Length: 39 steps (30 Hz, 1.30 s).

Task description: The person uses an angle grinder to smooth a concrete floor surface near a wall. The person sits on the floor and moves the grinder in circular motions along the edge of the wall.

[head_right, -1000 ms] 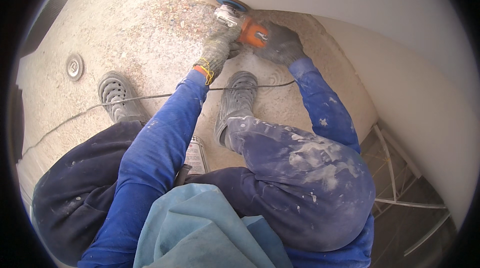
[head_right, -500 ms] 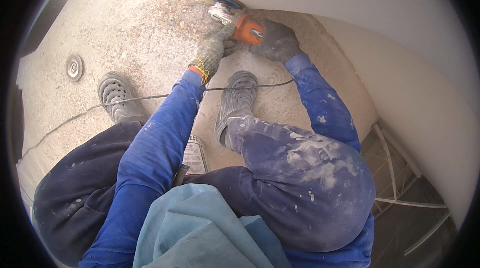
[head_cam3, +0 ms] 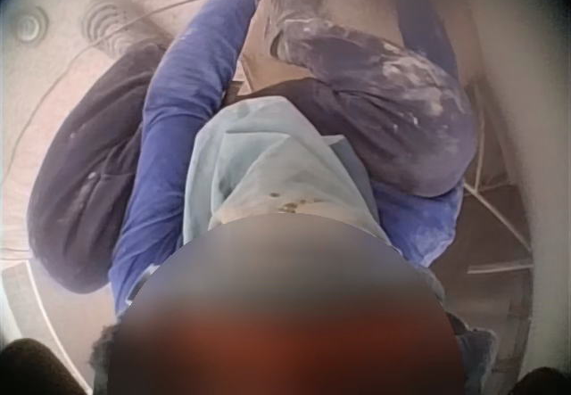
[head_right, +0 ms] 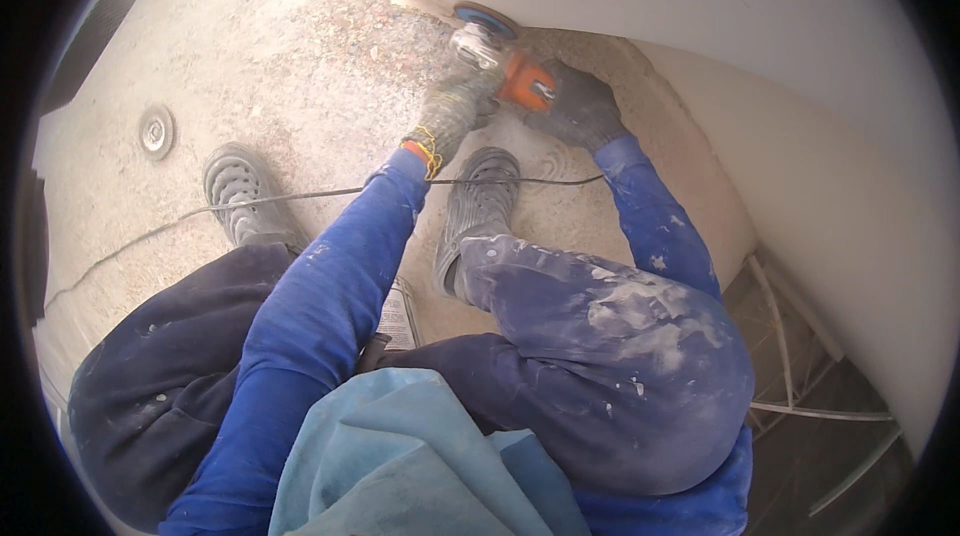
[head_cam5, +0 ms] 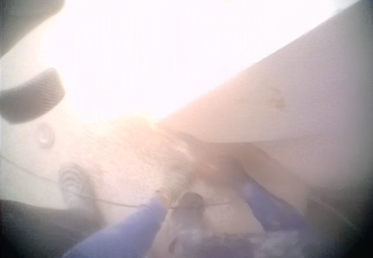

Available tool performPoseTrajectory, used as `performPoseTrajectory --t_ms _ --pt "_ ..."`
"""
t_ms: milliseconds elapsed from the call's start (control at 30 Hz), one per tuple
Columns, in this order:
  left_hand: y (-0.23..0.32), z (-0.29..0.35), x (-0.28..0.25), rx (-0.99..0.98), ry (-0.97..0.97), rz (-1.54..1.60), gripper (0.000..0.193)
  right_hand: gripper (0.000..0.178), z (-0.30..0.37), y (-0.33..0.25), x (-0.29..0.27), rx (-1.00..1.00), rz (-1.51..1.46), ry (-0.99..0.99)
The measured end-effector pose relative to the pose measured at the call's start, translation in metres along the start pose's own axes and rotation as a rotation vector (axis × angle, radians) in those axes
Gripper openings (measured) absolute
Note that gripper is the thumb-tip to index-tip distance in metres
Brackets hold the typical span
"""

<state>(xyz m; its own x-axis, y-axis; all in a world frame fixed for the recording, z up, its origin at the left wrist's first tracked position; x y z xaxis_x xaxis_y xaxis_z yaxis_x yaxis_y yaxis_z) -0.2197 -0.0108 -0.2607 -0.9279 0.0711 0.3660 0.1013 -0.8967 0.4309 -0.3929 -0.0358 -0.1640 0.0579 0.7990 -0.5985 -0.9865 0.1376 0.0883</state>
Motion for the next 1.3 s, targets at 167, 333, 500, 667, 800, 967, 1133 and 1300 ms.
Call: performPoseTrajectory --t_ms 167,333,500,667,800,967,1133,1300 --pt "-0.009 0.015 0.018 -0.072 -0.11 0.061 0.044 0.081 0.018 0.014 0.015 -0.012 -0.006 -0.002" --pt "-0.006 0.023 0.016 -0.016 -0.07 0.073 0.049 0.079 0.019 0.007 0.015 -0.017 0.004 0.002" --pt "-0.01 0.006 0.007 -0.066 -0.066 0.116 0.053 0.076 0.008 -0.003 0.005 -0.02 -0.066 -0.004" --pt "-0.005 -0.007 0.001 -0.009 -0.032 0.108 0.053 0.078 -0.004 -0.009 0.002 -0.045 -0.02 0.074" --pt "0.008 0.0 0.0 0.066 -0.031 0.14 0.054 0.084 -0.004 -0.01 -0.005 -0.118 -0.05 0.177" --pt "0.004 0.025 0.021 0.004 -0.13 0.015 0.05 0.086 0.021 0.018 0.006 -0.008 -0.033 0.044" --pt "-0.025 0.041 0.029 -0.07 -0.173 -0.009 0.046 0.082 0.045 0.033 0.037 0.016 -0.088 0.04" --pt "-0.035 0.04 0.017 -0.039 -0.139 -0.115 0.046 0.081 0.044 0.024 0.05 -0.01 -0.162 -0.025"
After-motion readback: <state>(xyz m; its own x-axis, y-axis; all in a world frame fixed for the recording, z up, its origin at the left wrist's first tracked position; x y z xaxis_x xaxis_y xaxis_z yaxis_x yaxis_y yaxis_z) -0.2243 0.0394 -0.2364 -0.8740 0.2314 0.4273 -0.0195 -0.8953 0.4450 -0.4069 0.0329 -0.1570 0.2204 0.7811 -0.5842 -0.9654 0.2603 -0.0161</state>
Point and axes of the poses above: each hand's wrist, its own z-axis away from the middle knuckle, its own x-axis out of the palm, y = z × x, the point moved 7 cm from there along -z, towards the middle knuckle, and after that the axes turned 1 degree about z, right-handed, at the moved point
